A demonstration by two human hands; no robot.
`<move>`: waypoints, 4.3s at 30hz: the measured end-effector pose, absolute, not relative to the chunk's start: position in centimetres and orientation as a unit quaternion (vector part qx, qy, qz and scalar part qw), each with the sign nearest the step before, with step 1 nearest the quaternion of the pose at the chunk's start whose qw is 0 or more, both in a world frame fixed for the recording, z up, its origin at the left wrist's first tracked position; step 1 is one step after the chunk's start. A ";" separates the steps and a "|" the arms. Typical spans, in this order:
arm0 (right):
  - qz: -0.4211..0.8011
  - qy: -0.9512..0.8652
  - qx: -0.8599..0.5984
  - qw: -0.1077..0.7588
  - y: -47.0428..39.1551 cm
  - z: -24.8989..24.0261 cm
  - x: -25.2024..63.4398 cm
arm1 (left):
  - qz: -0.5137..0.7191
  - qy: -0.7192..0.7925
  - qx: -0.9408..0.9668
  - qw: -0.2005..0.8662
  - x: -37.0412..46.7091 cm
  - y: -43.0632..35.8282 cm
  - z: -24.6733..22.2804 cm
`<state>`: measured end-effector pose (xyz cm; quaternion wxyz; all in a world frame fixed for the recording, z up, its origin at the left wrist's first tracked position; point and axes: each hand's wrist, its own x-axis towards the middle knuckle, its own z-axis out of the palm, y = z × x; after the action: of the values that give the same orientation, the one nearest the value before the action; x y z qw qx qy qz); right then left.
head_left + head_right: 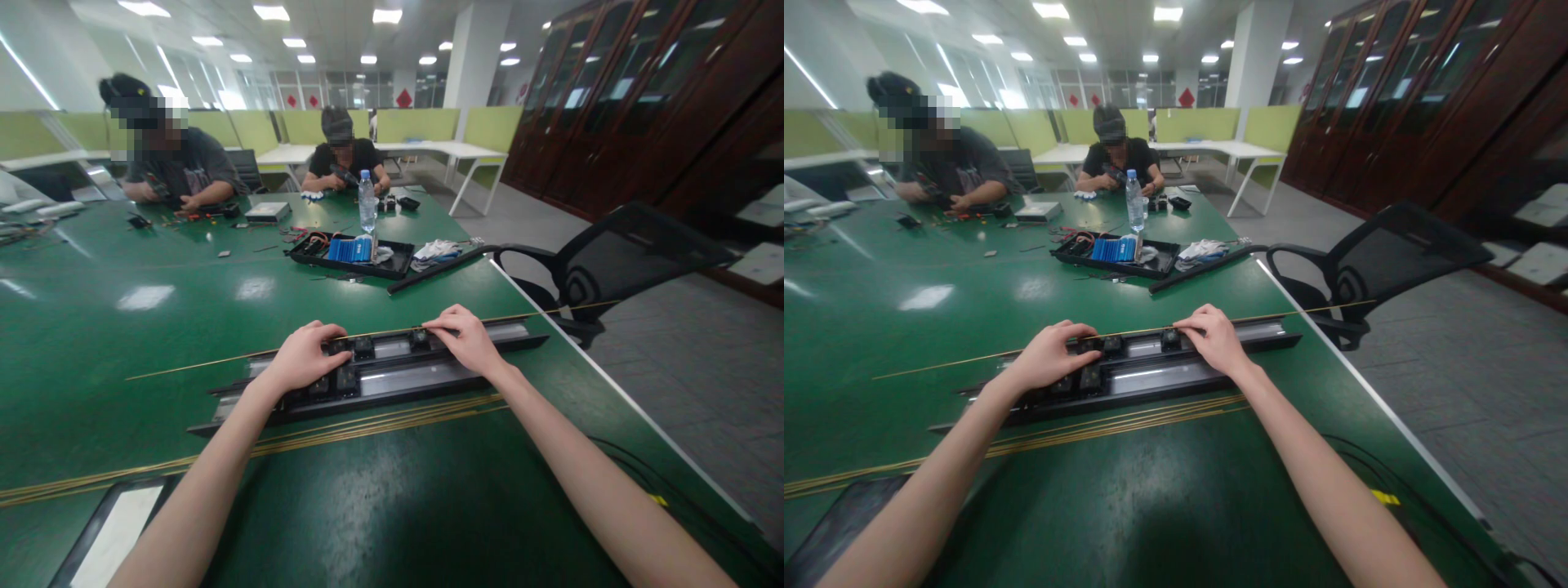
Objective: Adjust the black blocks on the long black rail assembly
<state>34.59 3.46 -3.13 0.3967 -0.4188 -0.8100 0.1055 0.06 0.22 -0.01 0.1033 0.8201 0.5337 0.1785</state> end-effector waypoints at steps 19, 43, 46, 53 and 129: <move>0.119 -0.806 -0.416 0.404 3.1 -2.9 34.3 | 0.183 0.531 0.821 0.104 0.2 0.0 0.4; 0.111 -0.812 -0.425 0.385 3.5 -2.5 34.6 | 0.187 0.531 0.819 0.110 -0.1 0.3 -0.2; 0.110 -0.814 -0.423 0.383 3.4 -2.4 34.7 | 0.188 0.534 0.817 0.109 0.0 0.3 -0.1; 0.106 -0.815 -0.423 0.382 3.4 -2.2 34.7 | 0.192 0.529 0.820 0.104 0.1 0.1 0.1; 0.163 -0.821 -0.425 0.344 4.3 -1.3 38.1 | 0.196 0.515 0.826 0.117 0.3 0.0 0.6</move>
<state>38.12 4.29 -1.29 0.3437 -0.4255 -0.8212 0.1627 0.29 0.00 0.60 0.1173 0.8263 0.5148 0.1962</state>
